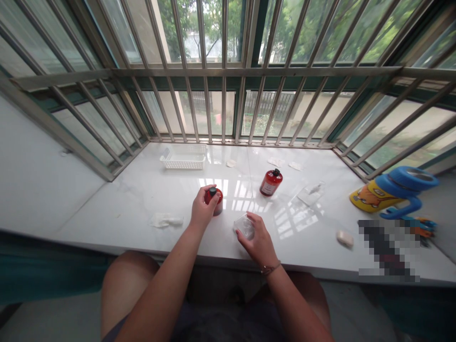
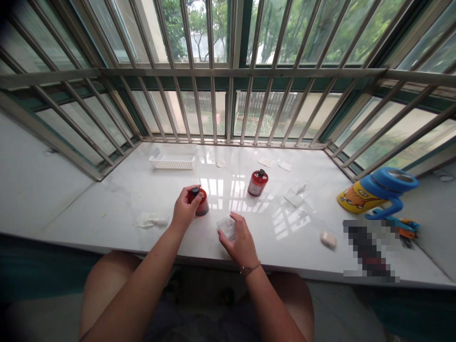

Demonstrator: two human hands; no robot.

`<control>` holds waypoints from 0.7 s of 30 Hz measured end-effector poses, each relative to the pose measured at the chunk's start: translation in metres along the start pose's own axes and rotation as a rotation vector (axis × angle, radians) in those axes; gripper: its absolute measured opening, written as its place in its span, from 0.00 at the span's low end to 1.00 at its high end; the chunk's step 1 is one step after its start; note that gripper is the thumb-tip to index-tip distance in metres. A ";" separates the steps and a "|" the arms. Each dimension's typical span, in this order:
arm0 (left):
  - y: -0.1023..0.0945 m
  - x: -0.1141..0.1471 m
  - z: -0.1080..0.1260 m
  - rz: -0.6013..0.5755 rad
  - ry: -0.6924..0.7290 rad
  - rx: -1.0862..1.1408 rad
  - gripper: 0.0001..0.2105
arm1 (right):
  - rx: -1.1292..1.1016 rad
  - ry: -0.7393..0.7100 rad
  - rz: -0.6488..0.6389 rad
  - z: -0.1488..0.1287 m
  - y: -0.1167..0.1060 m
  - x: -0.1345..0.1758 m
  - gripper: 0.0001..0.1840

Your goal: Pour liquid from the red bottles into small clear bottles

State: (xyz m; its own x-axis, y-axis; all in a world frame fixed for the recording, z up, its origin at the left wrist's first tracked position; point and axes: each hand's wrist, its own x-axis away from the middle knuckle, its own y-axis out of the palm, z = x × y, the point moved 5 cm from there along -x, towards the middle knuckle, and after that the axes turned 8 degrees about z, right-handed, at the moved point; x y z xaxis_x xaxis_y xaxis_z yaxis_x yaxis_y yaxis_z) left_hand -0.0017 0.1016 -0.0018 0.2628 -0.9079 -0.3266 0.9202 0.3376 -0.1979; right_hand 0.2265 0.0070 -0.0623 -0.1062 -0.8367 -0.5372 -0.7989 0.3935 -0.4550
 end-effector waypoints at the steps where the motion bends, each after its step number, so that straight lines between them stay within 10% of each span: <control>1: 0.000 0.000 0.000 0.001 0.001 0.000 0.17 | -0.004 0.002 -0.002 0.000 0.000 0.000 0.33; 21: 0.002 0.001 0.002 0.023 0.039 0.002 0.14 | -0.006 -0.001 -0.001 -0.001 -0.001 0.000 0.33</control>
State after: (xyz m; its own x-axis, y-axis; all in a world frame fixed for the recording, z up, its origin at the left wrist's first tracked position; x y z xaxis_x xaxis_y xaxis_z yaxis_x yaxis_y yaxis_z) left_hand 0.0009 0.1003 -0.0007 0.2720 -0.8895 -0.3670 0.9147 0.3575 -0.1883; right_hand 0.2267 0.0068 -0.0612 -0.1053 -0.8368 -0.5373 -0.8026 0.3905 -0.4510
